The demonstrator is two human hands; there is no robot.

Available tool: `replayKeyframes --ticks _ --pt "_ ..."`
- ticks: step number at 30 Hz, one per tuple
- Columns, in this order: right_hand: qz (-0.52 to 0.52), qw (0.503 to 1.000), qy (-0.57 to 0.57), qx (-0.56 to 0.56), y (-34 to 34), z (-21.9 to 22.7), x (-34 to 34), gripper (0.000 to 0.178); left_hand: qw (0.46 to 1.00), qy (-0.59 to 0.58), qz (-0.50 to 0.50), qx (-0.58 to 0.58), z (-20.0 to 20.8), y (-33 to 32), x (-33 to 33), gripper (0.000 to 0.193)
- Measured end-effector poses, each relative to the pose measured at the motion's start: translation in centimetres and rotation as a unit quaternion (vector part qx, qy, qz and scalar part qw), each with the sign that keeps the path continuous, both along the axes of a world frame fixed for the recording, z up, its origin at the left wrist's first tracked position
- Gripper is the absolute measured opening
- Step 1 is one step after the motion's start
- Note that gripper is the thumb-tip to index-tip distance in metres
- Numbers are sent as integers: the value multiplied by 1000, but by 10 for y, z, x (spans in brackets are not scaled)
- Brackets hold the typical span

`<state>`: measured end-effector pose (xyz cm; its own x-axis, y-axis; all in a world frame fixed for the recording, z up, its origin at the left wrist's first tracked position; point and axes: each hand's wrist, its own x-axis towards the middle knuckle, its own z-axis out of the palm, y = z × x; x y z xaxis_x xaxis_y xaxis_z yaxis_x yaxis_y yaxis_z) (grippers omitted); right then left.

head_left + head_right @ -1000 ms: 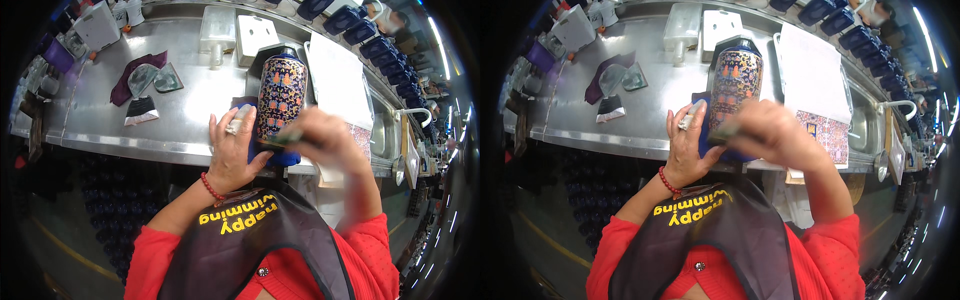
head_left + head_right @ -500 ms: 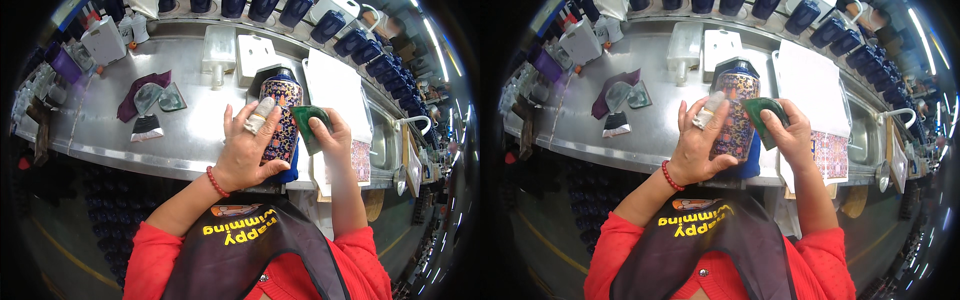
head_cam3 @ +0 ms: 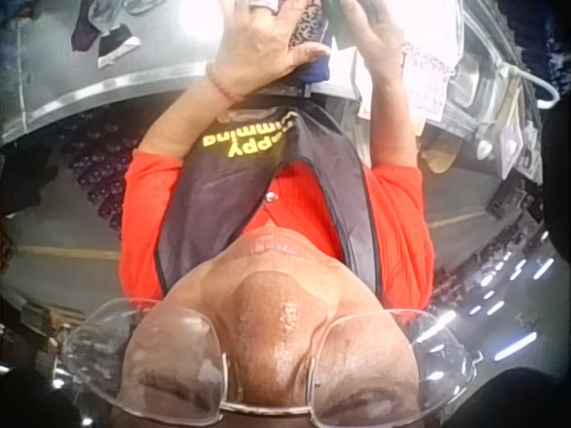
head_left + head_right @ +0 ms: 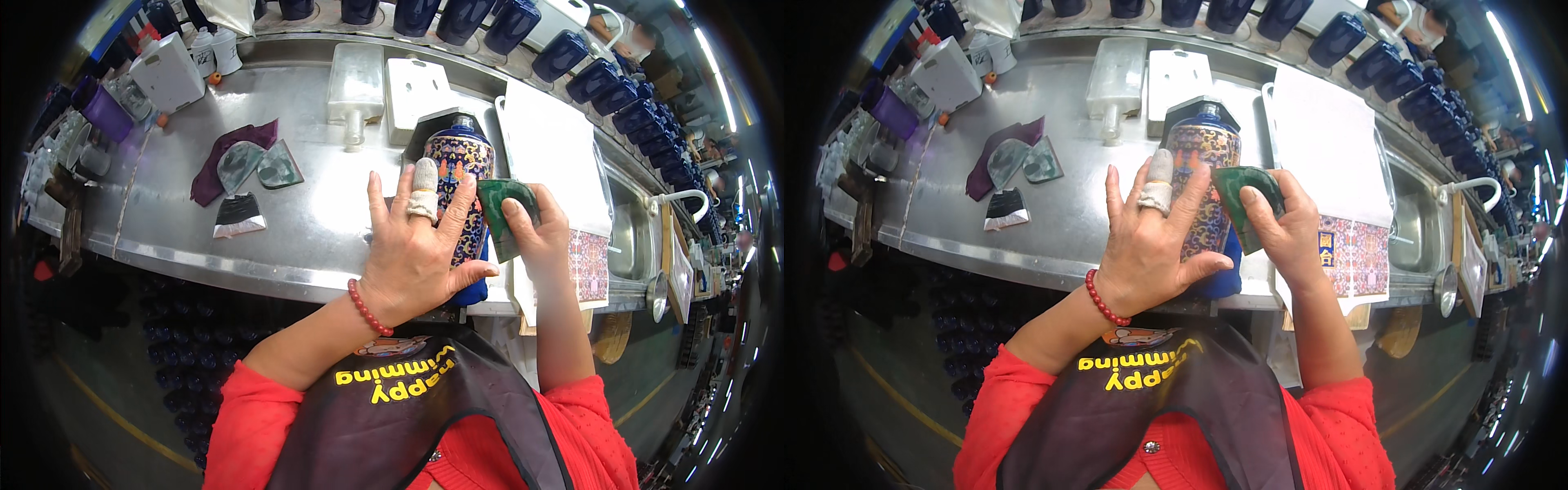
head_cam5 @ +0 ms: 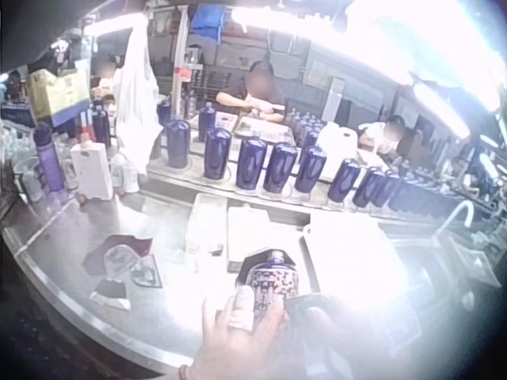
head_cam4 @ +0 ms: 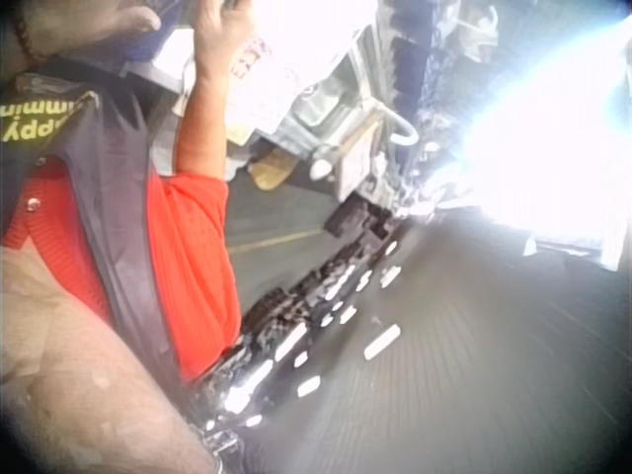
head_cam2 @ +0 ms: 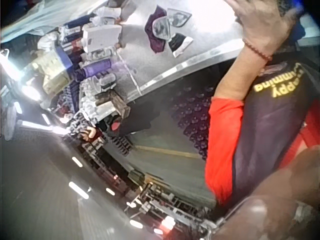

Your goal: The person applies decorative stickers to a blue cylindrical bottle, smoothing each sticker with a green tool and fingers. The person rotates the bottle to align and press down the stickers, then places the finished bottle aside and repeats the process on another bottle.

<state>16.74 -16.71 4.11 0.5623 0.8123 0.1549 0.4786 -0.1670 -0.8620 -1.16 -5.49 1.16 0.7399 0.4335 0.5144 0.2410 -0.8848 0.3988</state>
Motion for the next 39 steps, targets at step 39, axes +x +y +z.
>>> replayKeyframes --ticks 39 --pt "-25 999 19 21 4 -4 -4 22 1000 -29 5 -10 6 4 7 98"
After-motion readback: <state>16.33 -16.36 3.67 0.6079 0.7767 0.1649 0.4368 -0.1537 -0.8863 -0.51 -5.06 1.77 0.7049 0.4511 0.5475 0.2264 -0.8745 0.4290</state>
